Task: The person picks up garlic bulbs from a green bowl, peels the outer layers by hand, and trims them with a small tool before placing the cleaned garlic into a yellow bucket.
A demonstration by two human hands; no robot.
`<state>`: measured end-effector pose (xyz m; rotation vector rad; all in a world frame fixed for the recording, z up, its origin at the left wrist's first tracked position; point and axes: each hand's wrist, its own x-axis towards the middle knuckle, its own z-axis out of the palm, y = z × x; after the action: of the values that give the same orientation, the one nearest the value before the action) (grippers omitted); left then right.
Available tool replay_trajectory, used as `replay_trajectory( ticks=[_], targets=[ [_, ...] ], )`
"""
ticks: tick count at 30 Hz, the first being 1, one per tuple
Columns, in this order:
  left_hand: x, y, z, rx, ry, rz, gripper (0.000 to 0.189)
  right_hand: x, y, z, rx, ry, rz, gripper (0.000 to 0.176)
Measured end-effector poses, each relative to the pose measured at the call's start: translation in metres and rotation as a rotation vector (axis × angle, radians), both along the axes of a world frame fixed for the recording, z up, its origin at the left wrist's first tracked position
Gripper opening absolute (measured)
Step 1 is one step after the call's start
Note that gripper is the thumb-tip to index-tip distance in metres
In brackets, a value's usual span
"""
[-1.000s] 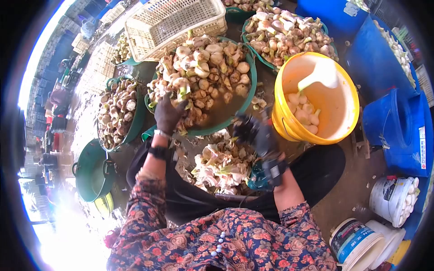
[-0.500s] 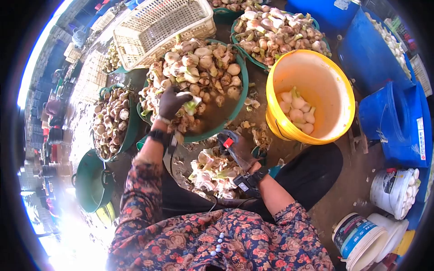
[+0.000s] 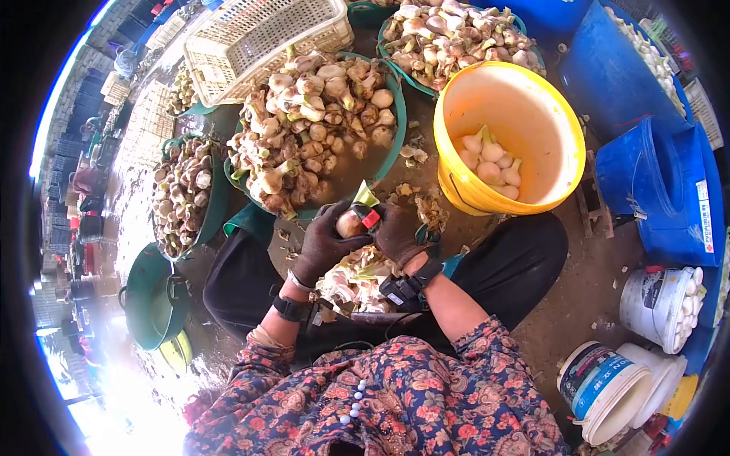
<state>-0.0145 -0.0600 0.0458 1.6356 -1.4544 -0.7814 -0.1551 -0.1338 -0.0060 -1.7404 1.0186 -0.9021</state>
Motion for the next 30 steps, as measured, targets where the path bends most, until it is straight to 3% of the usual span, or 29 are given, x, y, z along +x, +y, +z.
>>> replay_trajectory(
  ticks=[1,3,9,11,12,13,15,16,17,19,20,21,22,23,24,25,27,28,29,30],
  targets=[
    [-0.002,0.001,0.011,-0.040,-0.241,-0.015,0.068,0.001,0.001,0.001,0.001,-0.001,0.001,0.031],
    [-0.005,0.003,0.014,-0.031,-0.236,0.034,0.064,0.003,0.001,0.002,0.088,0.206,0.042,0.035],
    [0.005,0.004,0.000,-0.040,-0.304,0.025,0.060,-0.002,0.003,0.000,0.151,0.045,0.211,0.031],
    [0.016,0.005,-0.013,0.004,-0.178,-0.009,0.057,-0.004,0.004,-0.002,0.211,0.001,0.265,0.029],
    [0.024,0.006,-0.022,0.105,0.136,-0.058,0.053,-0.005,0.004,-0.003,0.271,-0.042,0.321,0.027],
    [0.025,0.006,-0.017,0.105,0.134,-0.055,0.053,-0.005,0.004,-0.002,0.272,-0.043,0.324,0.027],
    [0.026,0.007,-0.006,0.160,0.363,-0.048,0.050,-0.003,0.004,0.001,0.737,-0.309,0.246,0.024],
    [0.020,0.009,0.004,0.247,0.517,0.040,0.053,-0.004,0.003,0.004,0.831,-0.381,0.269,0.034],
    [0.011,0.010,0.000,0.245,0.515,0.041,0.053,-0.002,0.004,-0.002,0.829,-0.383,0.271,0.034],
    [-0.007,0.008,-0.013,0.081,0.763,0.134,0.063,0.005,0.010,-0.005,0.936,-0.604,0.323,0.046],
    [-0.005,0.006,-0.016,0.103,0.471,0.016,0.074,-0.006,0.014,0.036,1.208,-0.583,0.370,0.053],
    [-0.005,0.008,-0.019,0.157,0.491,0.004,0.080,-0.009,0.012,0.008,1.209,-0.578,0.368,0.053],
    [-0.002,0.008,-0.026,0.015,0.285,0.086,0.082,-0.012,0.010,-0.041,1.026,-0.543,0.408,0.054],
    [-0.002,0.005,-0.016,-0.123,0.073,0.162,0.083,-0.007,0.008,-0.033,0.843,-0.511,0.442,0.056],
    [-0.001,0.004,-0.005,-0.220,-0.102,0.211,0.071,-0.014,0.002,-0.023,0.724,-0.261,0.361,0.056],
    [0.002,0.003,0.000,-0.216,-0.104,0.211,0.071,-0.011,-0.003,-0.019,0.728,-0.262,0.361,0.056],
    [0.013,0.007,0.005,-0.051,-0.274,-0.095,0.052,-0.002,-0.008,-0.012,0.928,0.028,0.343,0.050],
    [0.012,0.009,0.001,0.043,-0.236,-0.124,0.034,-0.007,-0.010,-0.012,0.897,-0.050,0.484,0.045],
    [0.012,0.011,-0.004,0.046,-0.237,-0.123,0.034,-0.008,-0.009,-0.017,0.899,-0.051,0.486,0.045],
    [0.011,0.013,-0.011,0.081,-0.110,-0.049,0.031,-0.009,-0.006,-0.023,0.686,-0.045,0.495,0.041]
  ],
)
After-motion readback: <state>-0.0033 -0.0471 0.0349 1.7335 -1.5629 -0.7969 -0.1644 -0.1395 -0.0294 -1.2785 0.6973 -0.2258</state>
